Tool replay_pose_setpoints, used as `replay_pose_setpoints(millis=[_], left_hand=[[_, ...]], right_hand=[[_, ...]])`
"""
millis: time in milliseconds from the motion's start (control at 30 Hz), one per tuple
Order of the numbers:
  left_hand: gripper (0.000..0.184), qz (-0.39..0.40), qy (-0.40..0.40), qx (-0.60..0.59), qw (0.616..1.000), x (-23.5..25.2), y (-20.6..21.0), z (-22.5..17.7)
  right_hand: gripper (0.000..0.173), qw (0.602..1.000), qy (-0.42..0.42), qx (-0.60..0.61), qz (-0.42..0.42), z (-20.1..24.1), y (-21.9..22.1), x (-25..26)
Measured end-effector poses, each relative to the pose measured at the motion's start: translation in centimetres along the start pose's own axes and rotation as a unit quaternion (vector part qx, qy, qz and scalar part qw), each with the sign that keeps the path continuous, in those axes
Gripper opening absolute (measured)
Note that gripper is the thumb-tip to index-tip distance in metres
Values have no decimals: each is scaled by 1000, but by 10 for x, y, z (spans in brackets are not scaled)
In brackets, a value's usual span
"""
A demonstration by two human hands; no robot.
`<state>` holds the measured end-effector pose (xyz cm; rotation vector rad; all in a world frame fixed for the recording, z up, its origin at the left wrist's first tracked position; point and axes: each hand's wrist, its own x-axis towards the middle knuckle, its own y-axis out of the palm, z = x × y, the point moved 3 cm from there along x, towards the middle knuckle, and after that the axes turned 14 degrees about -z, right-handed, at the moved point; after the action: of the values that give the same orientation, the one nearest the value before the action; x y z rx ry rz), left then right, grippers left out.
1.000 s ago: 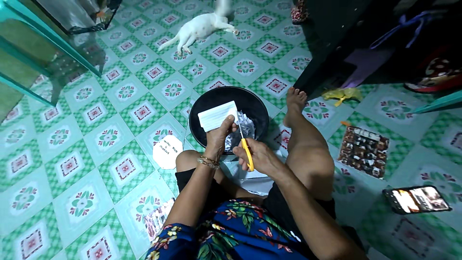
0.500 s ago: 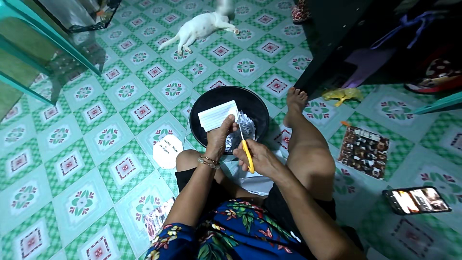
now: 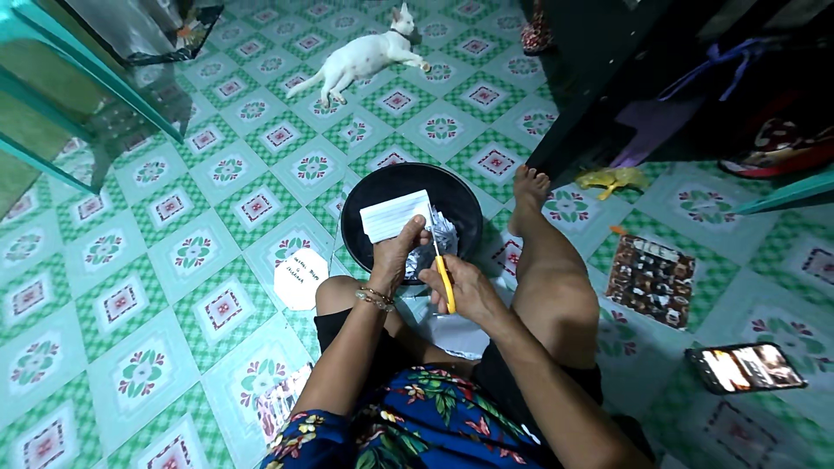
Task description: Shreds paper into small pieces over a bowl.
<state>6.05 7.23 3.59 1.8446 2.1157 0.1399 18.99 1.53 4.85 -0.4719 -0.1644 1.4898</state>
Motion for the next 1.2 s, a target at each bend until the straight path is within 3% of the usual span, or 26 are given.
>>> replay_pose_setpoints(millis=[467, 667, 1200], left_hand=[[7, -2, 4, -12, 1000, 7, 5, 1], [10, 10, 4, -19, 1000, 9, 6, 2], [14, 30, -1, -31, 999, 8, 8, 4]], right_hand=[[26, 999, 10, 35, -6, 5, -1, 3], [32, 999, 21, 28, 8, 9, -5, 4], [25, 996, 23, 83, 1, 9, -10, 0]])
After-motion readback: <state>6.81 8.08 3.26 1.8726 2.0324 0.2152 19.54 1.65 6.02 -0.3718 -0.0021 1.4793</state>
